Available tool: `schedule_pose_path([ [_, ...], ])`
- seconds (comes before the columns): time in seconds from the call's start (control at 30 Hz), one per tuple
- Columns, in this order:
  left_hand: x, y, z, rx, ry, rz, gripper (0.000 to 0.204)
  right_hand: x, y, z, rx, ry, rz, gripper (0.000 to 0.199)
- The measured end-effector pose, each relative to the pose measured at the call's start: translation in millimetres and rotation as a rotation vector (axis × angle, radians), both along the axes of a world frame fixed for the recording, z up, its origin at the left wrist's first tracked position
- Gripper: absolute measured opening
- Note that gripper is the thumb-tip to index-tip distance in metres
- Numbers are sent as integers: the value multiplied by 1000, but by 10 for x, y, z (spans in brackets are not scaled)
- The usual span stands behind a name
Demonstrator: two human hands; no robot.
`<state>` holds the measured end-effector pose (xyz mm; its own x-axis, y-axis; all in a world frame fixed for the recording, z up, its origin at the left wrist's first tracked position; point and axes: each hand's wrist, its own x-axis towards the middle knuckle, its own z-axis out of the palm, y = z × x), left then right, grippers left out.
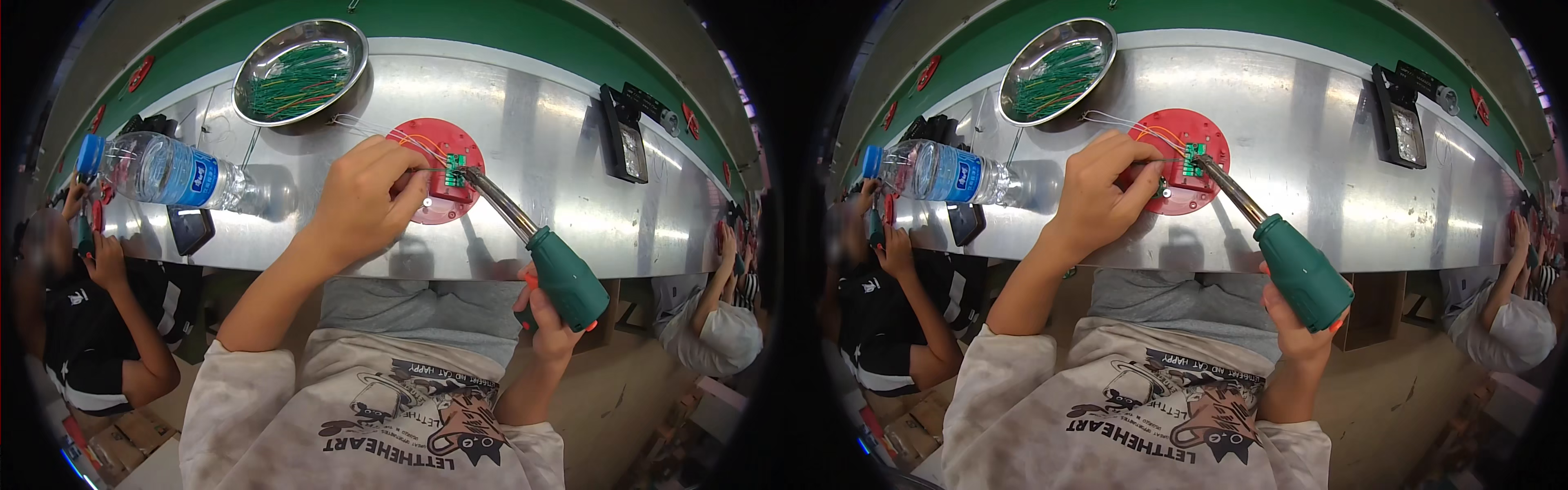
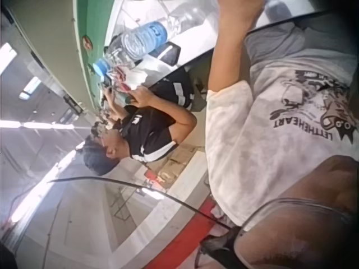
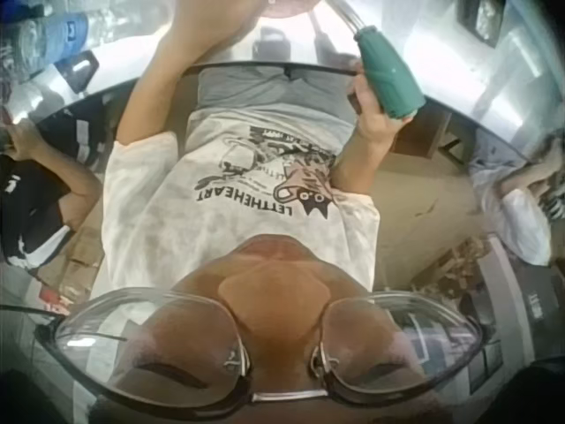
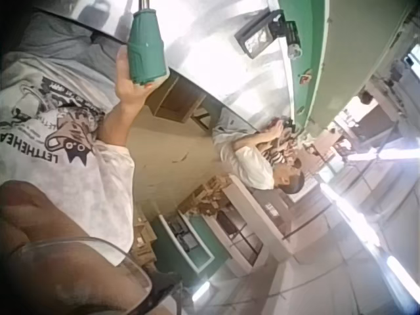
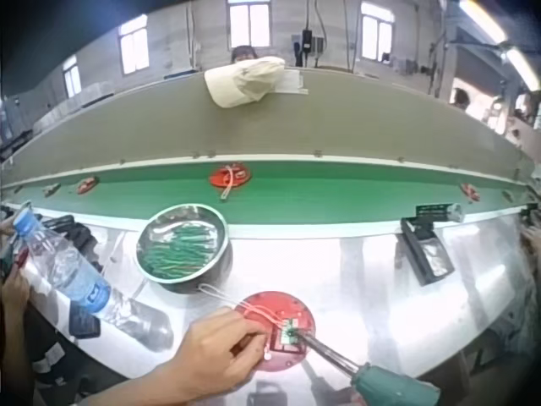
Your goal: Soldering small electrical wires onto a circular circuit board at an assembly line station.
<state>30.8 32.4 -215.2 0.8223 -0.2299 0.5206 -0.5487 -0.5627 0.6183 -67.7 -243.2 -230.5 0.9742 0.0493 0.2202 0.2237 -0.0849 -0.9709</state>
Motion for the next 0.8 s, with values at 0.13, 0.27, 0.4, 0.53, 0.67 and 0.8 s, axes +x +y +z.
schedule_pose_path([
  [0.13, -3, 26, -74, 7, -34, 8, 6, -13, 30, 24, 13, 17, 12, 43],
  [0.27, 10, 27, -121, 44, -112, 3, 7, -5, 36, 32, 2, 26, 10, 42],
  [0.4, 13, 12, -132, 45, -134, 9, 7, 13, 42, 36, 27, 23, 20, 42],
  [0.53, 26, 15, -152, 40, -163, 12, 7, -2, 71, 72, 28, 73, -7, 39],
  [0.67, 22, 15, -154, 57, -142, 12, 6, 27, 73, 103, 81, 136, -10, 38],
  [0.8, 12, 4, -150, 45, -135, 19, 6, 39, 111, 94, 83, 118, -52, 41],
])
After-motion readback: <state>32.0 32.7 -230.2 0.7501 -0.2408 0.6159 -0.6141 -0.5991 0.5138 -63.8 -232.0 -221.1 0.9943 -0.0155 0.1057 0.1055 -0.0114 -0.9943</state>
